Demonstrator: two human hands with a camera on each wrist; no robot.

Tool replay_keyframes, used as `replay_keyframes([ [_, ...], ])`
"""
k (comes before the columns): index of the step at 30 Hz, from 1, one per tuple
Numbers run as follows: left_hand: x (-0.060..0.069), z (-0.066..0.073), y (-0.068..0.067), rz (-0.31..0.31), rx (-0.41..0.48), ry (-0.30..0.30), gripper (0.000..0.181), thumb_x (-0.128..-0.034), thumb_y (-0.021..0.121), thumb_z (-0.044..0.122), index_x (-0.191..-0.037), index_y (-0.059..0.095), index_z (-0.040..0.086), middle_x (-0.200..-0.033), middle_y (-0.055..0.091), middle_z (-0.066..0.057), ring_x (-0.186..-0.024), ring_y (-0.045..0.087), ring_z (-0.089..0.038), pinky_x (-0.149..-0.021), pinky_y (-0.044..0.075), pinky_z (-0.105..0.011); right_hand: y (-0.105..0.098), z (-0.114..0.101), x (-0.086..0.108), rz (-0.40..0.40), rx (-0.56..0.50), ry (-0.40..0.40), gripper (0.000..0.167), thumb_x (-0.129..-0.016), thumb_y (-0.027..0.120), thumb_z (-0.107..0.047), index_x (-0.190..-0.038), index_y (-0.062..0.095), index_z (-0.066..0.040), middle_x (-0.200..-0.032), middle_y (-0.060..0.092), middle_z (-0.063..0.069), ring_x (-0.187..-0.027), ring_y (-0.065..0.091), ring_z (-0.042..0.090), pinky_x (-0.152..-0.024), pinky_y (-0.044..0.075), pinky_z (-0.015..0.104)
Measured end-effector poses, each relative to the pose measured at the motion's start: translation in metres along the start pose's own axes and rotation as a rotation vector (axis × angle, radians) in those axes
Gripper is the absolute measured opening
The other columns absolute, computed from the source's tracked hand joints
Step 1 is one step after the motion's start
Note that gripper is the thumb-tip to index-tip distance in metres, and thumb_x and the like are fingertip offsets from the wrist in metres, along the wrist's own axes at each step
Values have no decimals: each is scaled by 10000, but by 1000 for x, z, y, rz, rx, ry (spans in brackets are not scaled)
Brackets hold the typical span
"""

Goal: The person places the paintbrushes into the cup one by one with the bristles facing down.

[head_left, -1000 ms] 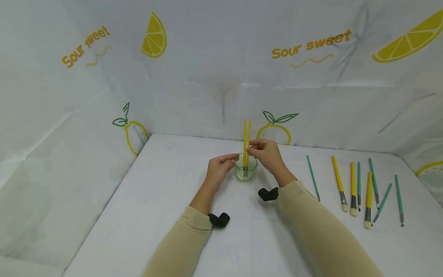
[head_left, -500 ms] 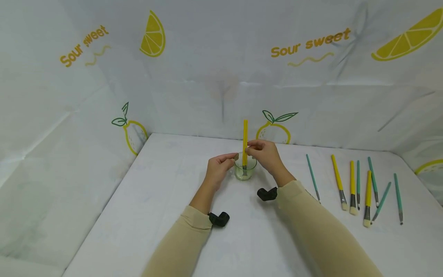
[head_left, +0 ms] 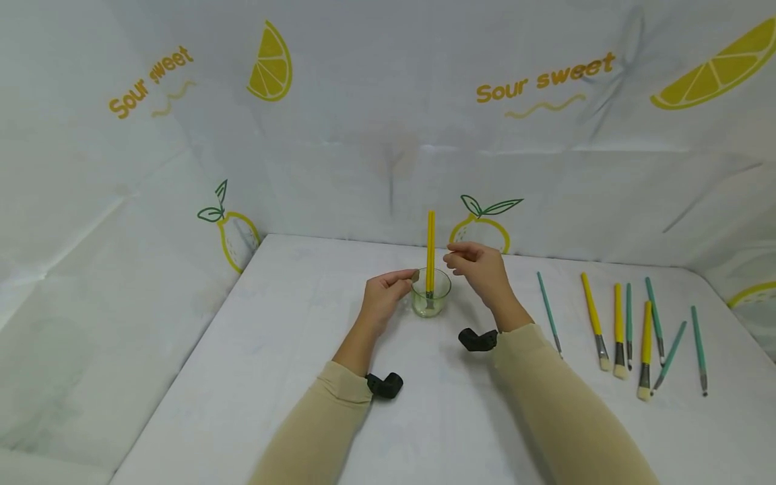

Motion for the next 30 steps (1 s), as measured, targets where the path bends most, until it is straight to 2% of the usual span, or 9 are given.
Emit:
replay_keyframes([
  [7, 1, 4, 2, -16, -20, -9, 266, -929, 615, 111, -1166, 724, 60, -1225, 697, -72, -1185, 605, -179, -949, 507, -268, -49, -2, 16, 91, 96, -38, 384, -910, 692, -304, -1199, 679, -52, -981, 714, 10, -842, 683, 133, -722, 569, 206],
  [10, 1, 4, 1, -8, -25, -16, 265, -929, 612, 110, -1164, 727, 66, -1222, 698, -62, -1169, 608, -174, -941, 513, -269, -73, 0, 25, 142, 153, -7, 395, -911, 685, -333, -1197, 680, -60, -935, 703, -43, -831, 682, 147, -719, 569, 211],
  [12, 1, 2, 1, 2, -27, -12, 258, -928, 611, 116, -1150, 735, 76, -1205, 706, -47, -1153, 615, -163, -939, 517, -273, -87, 4, 30, 175, 213, 23, 401, -913, 677, -358, -1185, 684, -63, -926, 702, -25, -811, 672, 144, -713, 570, 225],
  [15, 2, 2, 1, 6, -25, -15, 254, -926, 610, 117, -1144, 735, 73, -1194, 712, -39, -1160, 617, -160, -955, 514, -288, -104, 9, 37, 203, 293, 85, 395, -913, 666, -385, -1145, 689, -67, -932, 705, 33, -821, 670, 230, -690, 564, 237],
  [19, 3, 0, 1, 7, -21, -17, 255, -920, 615, 116, -1140, 736, 72, -1187, 716, -30, -1169, 618, -158, -957, 514, -292, -118, 17, 43, 175, 394, 159, 414, -911, 650, -434, -1118, 681, -77, -963, 692, 98, -808, 655, 258, -663, 542, 249],
  [22, 3, 1, 1, 1, -13, -13, 256, -914, 620, 107, -1139, 737, 72, -1184, 718, -34, -1172, 619, -163, -949, 518, -288, -126, 23, 45, 130, 455, 195, 457, -920, 624, -454, -1151, 665, -61, -1007, 675, 111, -809, 632, 225, -658, 519, 279],
  [25, 3, 2, 1, -4, -9, -4, 259, -911, 623, 104, -1141, 734, 65, -1185, 717, -43, -1176, 619, -171, -949, 518, -284, -135, 34, 47, 89, 479, 251, 477, -931, 614, -440, -1181, 646, -34, -1044, 657, 135, -824, 605, 215, -663, 501, 287],
  [27, 2, 2, 1, -3, -10, -3, 260, -908, 625, 104, -1141, 735, 67, -1186, 716, -43, -1178, 617, -171, -950, 519, -284, -140, 44, 49, 68, 489, 292, 473, -933, 618, -412, -1186, 638, -13, -1014, 661, 137, -806, 603, 214, -654, 499, 289],
  [30, 2, 1, 0, 1, -25, -13, 257, -912, 620, 120, -1137, 739, 79, -1186, 715, -26, -1171, 615, -155, -956, 514, -276, -147, 57, 52, 39, 506, 348, 448, -928, 634, -370, -1163, 635, 11, -874, 671, 85, -751, 610, 191, -634, 486, 289],
])
Point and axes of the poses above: each hand's wrist, its own x-axis away from the middle knuckle, its own y-axis out of the palm, z = x × y, the point moved 6 cm from there along -x, towards the middle knuckle
